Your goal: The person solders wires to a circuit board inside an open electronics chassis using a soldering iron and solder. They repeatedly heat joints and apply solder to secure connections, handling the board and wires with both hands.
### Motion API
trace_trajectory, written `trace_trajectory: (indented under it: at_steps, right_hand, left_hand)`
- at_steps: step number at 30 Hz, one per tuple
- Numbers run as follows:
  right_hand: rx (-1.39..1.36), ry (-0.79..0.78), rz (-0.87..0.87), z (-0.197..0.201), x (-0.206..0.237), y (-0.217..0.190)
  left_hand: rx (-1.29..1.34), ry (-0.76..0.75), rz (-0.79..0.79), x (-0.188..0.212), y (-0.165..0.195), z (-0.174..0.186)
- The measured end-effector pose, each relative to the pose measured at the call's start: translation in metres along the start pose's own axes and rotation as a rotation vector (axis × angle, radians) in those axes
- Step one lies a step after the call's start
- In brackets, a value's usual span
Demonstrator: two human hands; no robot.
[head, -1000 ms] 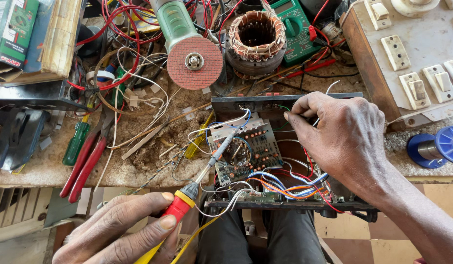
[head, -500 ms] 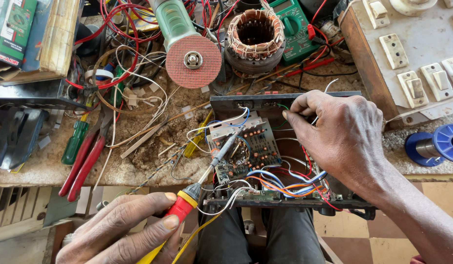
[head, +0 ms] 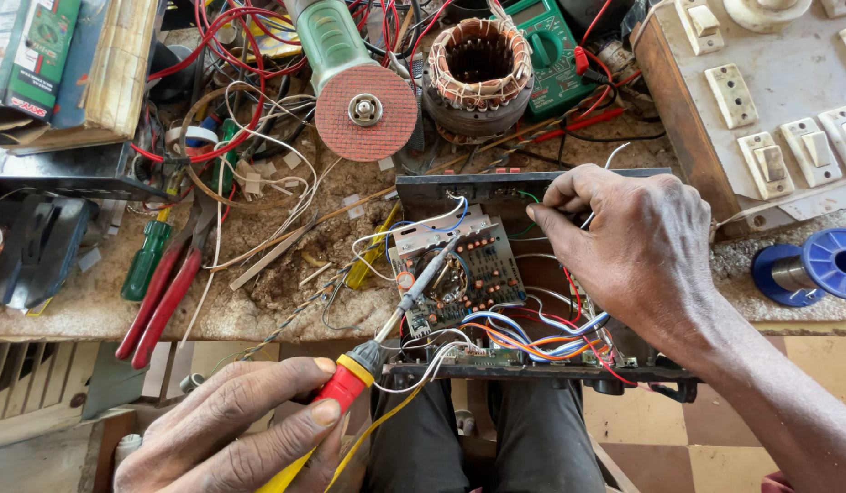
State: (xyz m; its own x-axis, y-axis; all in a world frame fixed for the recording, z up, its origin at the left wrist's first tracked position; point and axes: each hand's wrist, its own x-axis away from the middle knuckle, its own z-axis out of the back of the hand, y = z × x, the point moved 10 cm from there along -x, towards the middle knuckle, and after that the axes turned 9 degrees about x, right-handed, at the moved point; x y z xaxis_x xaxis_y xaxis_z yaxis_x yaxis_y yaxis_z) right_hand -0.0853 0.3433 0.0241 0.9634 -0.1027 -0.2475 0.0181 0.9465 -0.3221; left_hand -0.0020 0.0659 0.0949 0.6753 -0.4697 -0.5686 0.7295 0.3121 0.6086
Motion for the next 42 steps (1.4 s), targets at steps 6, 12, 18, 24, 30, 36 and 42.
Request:
trace_trajectory:
  at_steps: [6,12,18,24,30,36,42]
  right_hand:
    - [0.031,-0.002,0.008,0.004,0.003,-0.003]
    - [0.001,0.046,0.165,0.029,0.007,-0.021]
    - [-0.108,-0.175,0.221,0.046,0.020,-0.022]
    - [-0.517,-0.092,0.402,0.056,0.035,-0.039]
    - [-1.097,-0.243,0.128,0.024,0.043,-0.011]
    - [-1.261,-0.237,0.130,0.020,0.050,-0.011]
    - [-1.317,-0.262,0.164,0.024,0.052,-0.020]
  left_hand:
    - [-0.013,0.023,-0.013,0.006,0.007,0.006]
    - [0.013,0.034,-0.022,0.012,0.008,0.013]
    - [0.023,-0.140,-0.074,0.010,0.010,0.011]
    - [0.095,-0.136,-0.041,0.016,0.019,0.014]
    - [0.014,-0.044,-0.070,0.014,0.030,0.022]
    - [0.011,0.052,-0.057,0.018,0.035,0.024]
    - [0.002,0.099,-0.077,0.018,0.040,0.025]
